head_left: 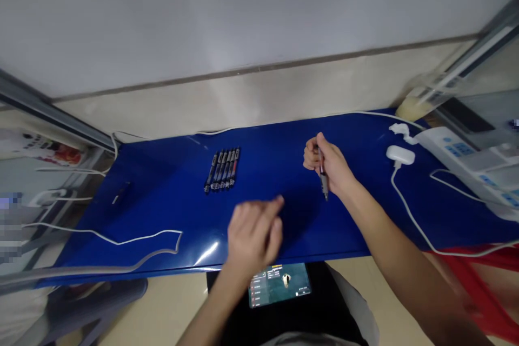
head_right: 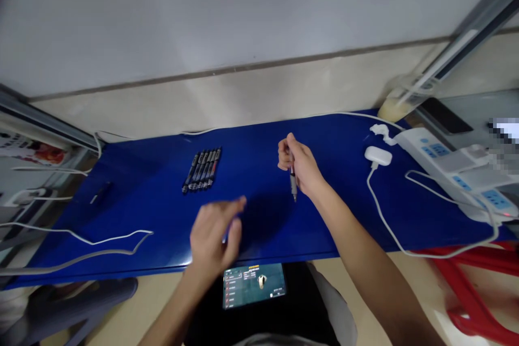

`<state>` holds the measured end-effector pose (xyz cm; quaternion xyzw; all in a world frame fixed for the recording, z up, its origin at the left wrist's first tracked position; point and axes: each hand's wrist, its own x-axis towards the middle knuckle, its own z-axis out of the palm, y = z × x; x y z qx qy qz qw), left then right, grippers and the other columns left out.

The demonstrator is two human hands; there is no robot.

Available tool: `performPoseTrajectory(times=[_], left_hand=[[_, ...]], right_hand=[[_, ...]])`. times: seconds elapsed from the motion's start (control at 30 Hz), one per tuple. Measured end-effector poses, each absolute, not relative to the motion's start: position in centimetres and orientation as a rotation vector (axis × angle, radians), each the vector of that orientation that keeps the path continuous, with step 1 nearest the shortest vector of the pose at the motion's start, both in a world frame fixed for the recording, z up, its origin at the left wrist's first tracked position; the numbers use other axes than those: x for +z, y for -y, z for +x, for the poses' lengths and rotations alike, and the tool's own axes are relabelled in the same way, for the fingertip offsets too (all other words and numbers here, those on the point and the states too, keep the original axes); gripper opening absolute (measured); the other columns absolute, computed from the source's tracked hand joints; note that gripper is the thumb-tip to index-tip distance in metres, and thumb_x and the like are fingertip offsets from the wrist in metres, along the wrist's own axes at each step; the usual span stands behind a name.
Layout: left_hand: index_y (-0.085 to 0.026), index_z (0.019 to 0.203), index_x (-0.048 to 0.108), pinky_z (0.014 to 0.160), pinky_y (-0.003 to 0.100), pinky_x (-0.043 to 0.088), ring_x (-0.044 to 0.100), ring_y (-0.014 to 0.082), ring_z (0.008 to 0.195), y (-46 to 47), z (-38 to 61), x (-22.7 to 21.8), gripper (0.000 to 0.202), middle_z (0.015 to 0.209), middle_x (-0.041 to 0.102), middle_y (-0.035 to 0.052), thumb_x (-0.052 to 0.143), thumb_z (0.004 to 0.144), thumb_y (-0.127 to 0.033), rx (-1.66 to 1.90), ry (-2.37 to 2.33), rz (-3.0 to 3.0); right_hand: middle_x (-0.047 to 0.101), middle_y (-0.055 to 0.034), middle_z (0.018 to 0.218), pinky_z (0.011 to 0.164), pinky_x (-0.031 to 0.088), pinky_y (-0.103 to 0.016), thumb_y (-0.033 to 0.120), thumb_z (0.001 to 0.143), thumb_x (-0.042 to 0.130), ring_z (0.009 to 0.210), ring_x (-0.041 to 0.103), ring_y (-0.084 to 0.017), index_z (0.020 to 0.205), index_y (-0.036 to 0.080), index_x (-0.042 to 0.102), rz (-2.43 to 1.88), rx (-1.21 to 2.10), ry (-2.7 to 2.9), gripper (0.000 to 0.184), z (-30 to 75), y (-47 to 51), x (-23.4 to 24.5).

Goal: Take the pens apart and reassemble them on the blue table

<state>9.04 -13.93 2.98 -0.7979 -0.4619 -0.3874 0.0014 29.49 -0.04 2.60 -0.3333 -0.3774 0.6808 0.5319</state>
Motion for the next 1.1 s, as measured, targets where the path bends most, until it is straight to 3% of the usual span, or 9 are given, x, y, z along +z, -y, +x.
performPoseTrajectory(times=[0.07,0.13,0.23,0.5,0.73,0.83,0.93,1.1], left_hand=[[-0.018,0.130,0.060,0.088,0.038,0.049,0.062,0.0218,0.097,10.2,7.2,4.0,0.035,0.108,0.070,0.0100,0.045,0.100,-0.027,-0.953,1.799,-2.334],[-0.020,0.131,0.061,0.093,0.047,0.047,0.057,0.0302,0.110,7.2,5.4,4.3,0.040,0.122,0.065,0.0142,0.042,0.101,-0.038,-0.676,2.089,-2.085],[-0.016,0.140,0.054,0.093,0.055,0.047,0.048,0.0409,0.123,4.8,3.6,3.5,0.054,0.136,0.055,0.0218,0.042,0.098,-0.049,-0.396,2.345,-1.803],[-0.014,0.154,0.034,0.095,0.057,0.045,0.048,0.0434,0.124,4.2,3.6,0.3,0.078,0.143,0.048,0.0263,0.041,0.094,-0.064,-0.191,2.438,-1.789],[-0.008,0.151,0.038,0.093,0.055,0.045,0.048,0.0413,0.121,4.1,4.6,-1.1,0.065,0.143,0.048,0.0258,0.032,0.100,-0.048,-0.163,2.326,-1.822],[-0.004,0.151,0.036,0.094,0.056,0.043,0.047,0.0413,0.122,4.0,4.7,-1.6,0.063,0.144,0.046,0.0268,0.028,0.101,-0.042,-0.158,2.290,-1.821],[-0.003,0.152,0.033,0.096,0.055,0.042,0.046,0.0407,0.124,3.5,4.7,-2.0,0.062,0.145,0.046,0.0268,0.026,0.102,-0.039,-0.160,2.235,-1.869],[-0.008,0.153,0.034,0.103,0.052,0.037,0.042,0.0377,0.130,1.8,5.0,-2.3,0.059,0.152,0.042,0.0217,0.025,0.103,-0.038,-0.151,2.019,-2.173]], right_hand=[[0.040,0.0053,0.058,0.046,0.032,-0.023,0.054,0.092,0.061,0.047,0.036,-0.008,0.078,0.019,0.060,-0.849,1.585,0.946,0.038,29.4,0.2,2.2],[0.052,0.0015,0.065,0.049,0.039,-0.024,0.053,0.093,0.060,0.053,0.047,-0.010,0.085,0.019,0.063,-0.892,1.539,1.024,0.035,29.3,0.3,1.9],[0.058,-0.0012,0.072,0.053,0.045,-0.025,0.051,0.094,0.059,0.061,0.054,-0.012,0.095,0.018,0.067,-0.917,1.509,1.144,0.033,29.1,0.5,1.4],[0.066,-0.0070,0.092,0.068,0.053,-0.030,0.042,0.096,0.059,0.082,0.064,-0.016,0.112,0.018,0.071,-0.923,1.533,1.288,0.031,28.6,0.7,0.8],[0.069,-0.0084,0.101,0.078,0.054,-0.036,0.041,0.095,0.059,0.084,0.065,-0.018,0.125,0.023,0.069,-0.963,1.457,1.474,0.036,28.9,0.6,0.6],[0.066,-0.0063,0.097,0.080,0.053,-0.037,0.039,0.097,0.058,0.079,0.062,-0.017,0.128,0.027,0.068,-0.990,1.169,1.726,0.035,28.8,0.7,0.4],[0.063,-0.0077,0.099,0.084,0.052,-0.037,0.030,0.100,0.052,0.088,0.061,-0.019,0.129,0.025,0.067,-0.878,0.770,2.065,0.033,28.0,1.3,-0.2],[0.062,-0.0097,0.100,0.084,0.055,-0.036,0.019,0.102,0.044,0.096,0.059,-0.022,0.130,0.021,0.065,-0.792,0.445,2.507,0.035,26.2,2.3,-1.8]])
